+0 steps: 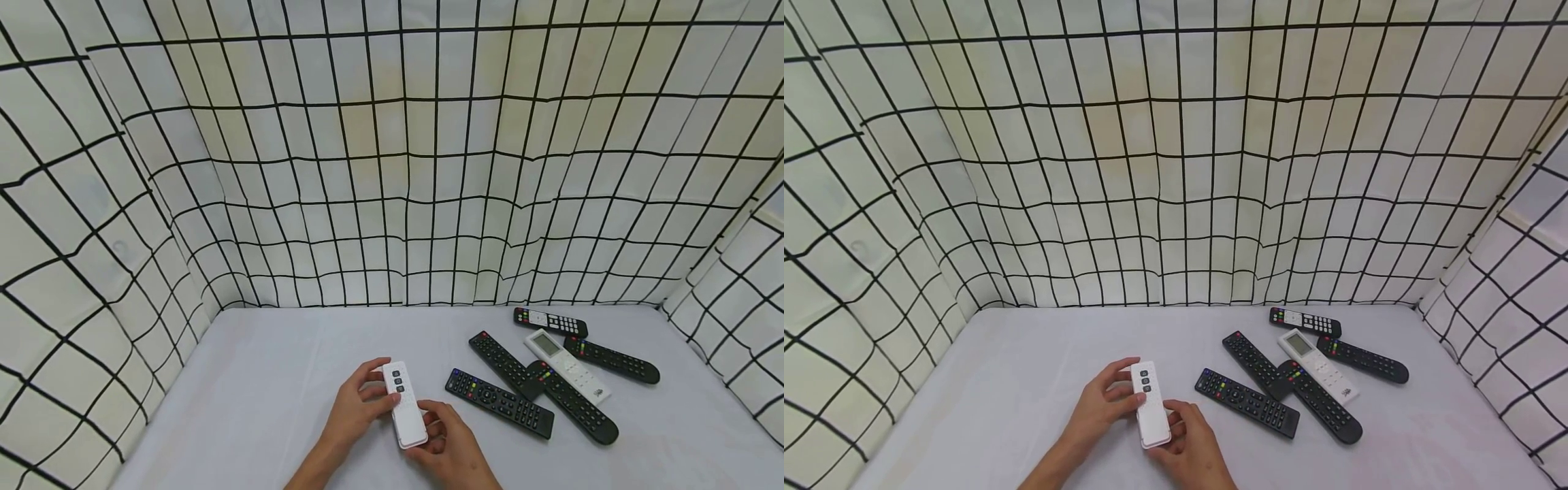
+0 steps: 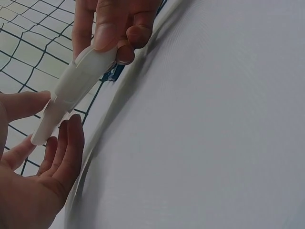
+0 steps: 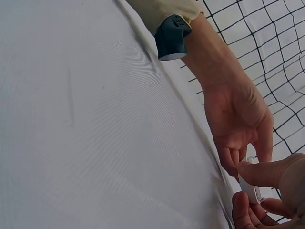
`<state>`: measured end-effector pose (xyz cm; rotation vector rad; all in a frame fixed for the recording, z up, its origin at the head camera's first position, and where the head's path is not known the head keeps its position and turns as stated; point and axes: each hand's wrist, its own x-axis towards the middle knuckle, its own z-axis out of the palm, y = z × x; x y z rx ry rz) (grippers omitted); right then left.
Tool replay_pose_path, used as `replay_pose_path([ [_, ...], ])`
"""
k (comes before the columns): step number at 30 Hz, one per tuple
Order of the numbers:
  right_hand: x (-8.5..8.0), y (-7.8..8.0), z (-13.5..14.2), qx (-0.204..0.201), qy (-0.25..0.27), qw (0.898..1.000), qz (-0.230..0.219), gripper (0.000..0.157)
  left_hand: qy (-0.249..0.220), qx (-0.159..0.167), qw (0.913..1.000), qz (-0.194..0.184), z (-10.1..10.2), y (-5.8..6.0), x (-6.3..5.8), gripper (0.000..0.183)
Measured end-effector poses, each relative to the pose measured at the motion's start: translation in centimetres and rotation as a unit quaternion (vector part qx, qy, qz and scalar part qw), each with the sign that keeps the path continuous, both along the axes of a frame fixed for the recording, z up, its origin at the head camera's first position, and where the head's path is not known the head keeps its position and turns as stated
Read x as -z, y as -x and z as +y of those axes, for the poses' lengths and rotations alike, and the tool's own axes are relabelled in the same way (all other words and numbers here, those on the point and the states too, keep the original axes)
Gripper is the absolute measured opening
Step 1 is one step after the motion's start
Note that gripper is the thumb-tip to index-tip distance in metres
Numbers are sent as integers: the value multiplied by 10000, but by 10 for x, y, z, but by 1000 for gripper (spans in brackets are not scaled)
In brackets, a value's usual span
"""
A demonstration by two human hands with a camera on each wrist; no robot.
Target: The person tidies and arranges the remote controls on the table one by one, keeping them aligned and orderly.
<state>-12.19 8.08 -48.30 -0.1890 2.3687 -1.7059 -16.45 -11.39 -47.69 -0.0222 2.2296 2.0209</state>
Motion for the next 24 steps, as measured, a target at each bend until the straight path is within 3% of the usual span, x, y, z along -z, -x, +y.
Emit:
replay_pose_path([
  [12, -1, 2, -12, 2, 188, 9998, 47, 73, -249, 301, 9987, -317, -11, -1, -1, 81],
  [19, -1, 4, -19, -65, 425, 9990, -129, 71, -212, 299, 9984, -437, -18, -2, -1, 85],
  [24, -1, 6, -24, -112, 262, 9996, -23, 68, -232, 218, 9985, -448, -23, -3, -1, 87],
])
